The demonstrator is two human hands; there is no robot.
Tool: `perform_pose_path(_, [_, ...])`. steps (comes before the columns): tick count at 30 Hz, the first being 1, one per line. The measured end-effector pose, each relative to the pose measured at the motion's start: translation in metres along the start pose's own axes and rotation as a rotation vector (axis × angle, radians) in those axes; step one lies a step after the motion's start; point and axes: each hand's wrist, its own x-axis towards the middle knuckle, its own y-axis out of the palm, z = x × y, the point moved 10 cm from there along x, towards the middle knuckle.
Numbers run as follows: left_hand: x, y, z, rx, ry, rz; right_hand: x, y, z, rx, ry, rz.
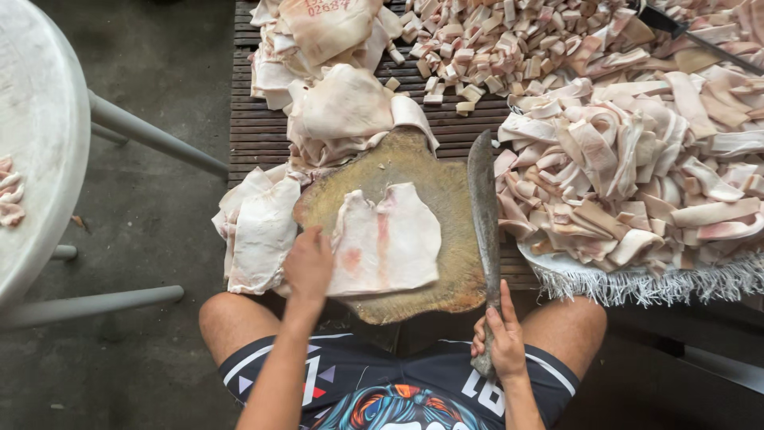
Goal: The person chops several slabs of pork skin into small strips and squares using a large knife on a wooden cutting block.
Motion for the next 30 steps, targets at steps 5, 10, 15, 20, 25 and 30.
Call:
perform_pose_path(5, [-0.049,0.062,-0.099,0.265,0.506,-0.253,0.001,0.003,0.004,0.0,0.001,0.013])
perform_pose_path(10, [-0.045,0.092,-0.144,0.091,0.444,-0.084,-0.01,-0.003,-0.002,-0.035,0.011,-0.013])
perform_pose_path(15, [-0.014,0.019,-0.083,0.124,0.22,-0.285,0.002,0.005,0.004,-0.002,0.061,-0.01])
perform_pose_path(20, [0.005,0.025,-0.011,0.082,-0.018,0.096,-0.013,0.035,0.033,-0.305,-0.065,-0.004])
perform_pose_path(25, [-0.022,0.045,-0.005,-0.55,0.084,0.267,-0.063,0.059,0.046,-0.757,-0.133,-0.055])
perform_pose_path(30, [-0.049,0.095,0.044,-1.077,-0.397,0.466,-0.076,0.117,0.065,-1.047,-0.555,-0.006])
